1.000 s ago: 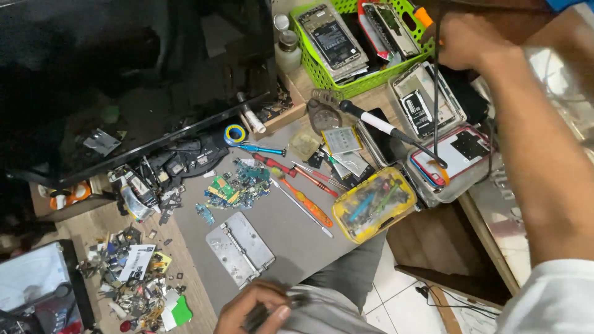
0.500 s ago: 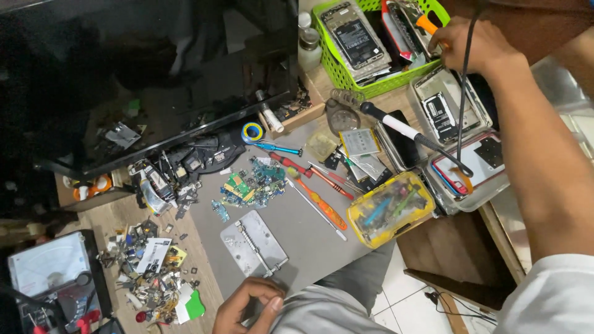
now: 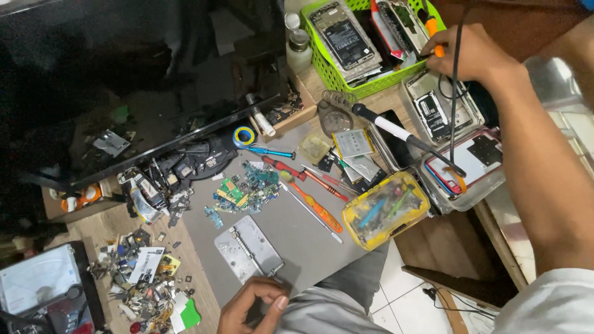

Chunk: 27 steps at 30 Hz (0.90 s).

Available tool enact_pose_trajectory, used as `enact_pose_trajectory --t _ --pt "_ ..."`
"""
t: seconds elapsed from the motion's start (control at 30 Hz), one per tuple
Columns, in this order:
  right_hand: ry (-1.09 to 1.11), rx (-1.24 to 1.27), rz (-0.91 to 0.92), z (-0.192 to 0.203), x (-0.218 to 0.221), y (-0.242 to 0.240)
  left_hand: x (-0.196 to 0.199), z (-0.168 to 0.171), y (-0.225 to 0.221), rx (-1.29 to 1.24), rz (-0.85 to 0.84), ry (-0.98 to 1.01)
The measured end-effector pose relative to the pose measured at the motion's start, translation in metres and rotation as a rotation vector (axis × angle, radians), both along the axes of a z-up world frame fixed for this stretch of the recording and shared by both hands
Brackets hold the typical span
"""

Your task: A person is repairing a small electronic circuit board by using a soldering iron to attach or fix components.

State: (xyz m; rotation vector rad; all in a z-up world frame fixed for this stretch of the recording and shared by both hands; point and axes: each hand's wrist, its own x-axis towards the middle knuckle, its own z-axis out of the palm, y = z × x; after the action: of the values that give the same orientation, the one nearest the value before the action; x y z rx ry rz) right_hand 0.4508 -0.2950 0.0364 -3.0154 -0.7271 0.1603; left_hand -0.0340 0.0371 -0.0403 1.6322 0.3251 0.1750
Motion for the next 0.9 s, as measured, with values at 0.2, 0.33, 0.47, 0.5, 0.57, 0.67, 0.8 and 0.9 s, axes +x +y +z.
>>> enact_pose_trajectory --t 0.2,0.33,0.47,0.5,0.57,0.67,0.8,0.9 --pt "-0.058 0.044 0.033 -0.009 0.016 -0.002 -0.003 -0.004 0.004 0.046 0.011 0.089" --pt "-0.034 -0.047 -0.025 -0.012 0.028 0.004 -0.005 0.006 0.002 0.018 0.051 0.114" --pt "-0.102 0.028 -0.036 -0.014 0.020 0.004 -0.006 0.006 0.003 0.032 0.100 0.049" --pt "-0.123 0.023 -0.067 -0.016 0.018 0.003 -0.007 0.005 0.002 0.018 0.129 0.063" --pt "-0.137 0.045 -0.087 -0.014 0.018 0.000 -0.005 0.007 0.003 0.050 0.137 0.042" --pt "-0.205 0.116 -0.034 -0.014 0.014 -0.016 -0.006 0.010 0.004 0.080 0.123 0.010" --pt "-0.459 0.129 -0.061 -0.006 -0.011 -0.042 -0.002 0.015 0.005 0.085 0.091 -0.059" --pt "-0.517 0.113 0.039 -0.017 -0.019 -0.066 -0.005 0.011 0.012 0.023 0.008 -0.024"
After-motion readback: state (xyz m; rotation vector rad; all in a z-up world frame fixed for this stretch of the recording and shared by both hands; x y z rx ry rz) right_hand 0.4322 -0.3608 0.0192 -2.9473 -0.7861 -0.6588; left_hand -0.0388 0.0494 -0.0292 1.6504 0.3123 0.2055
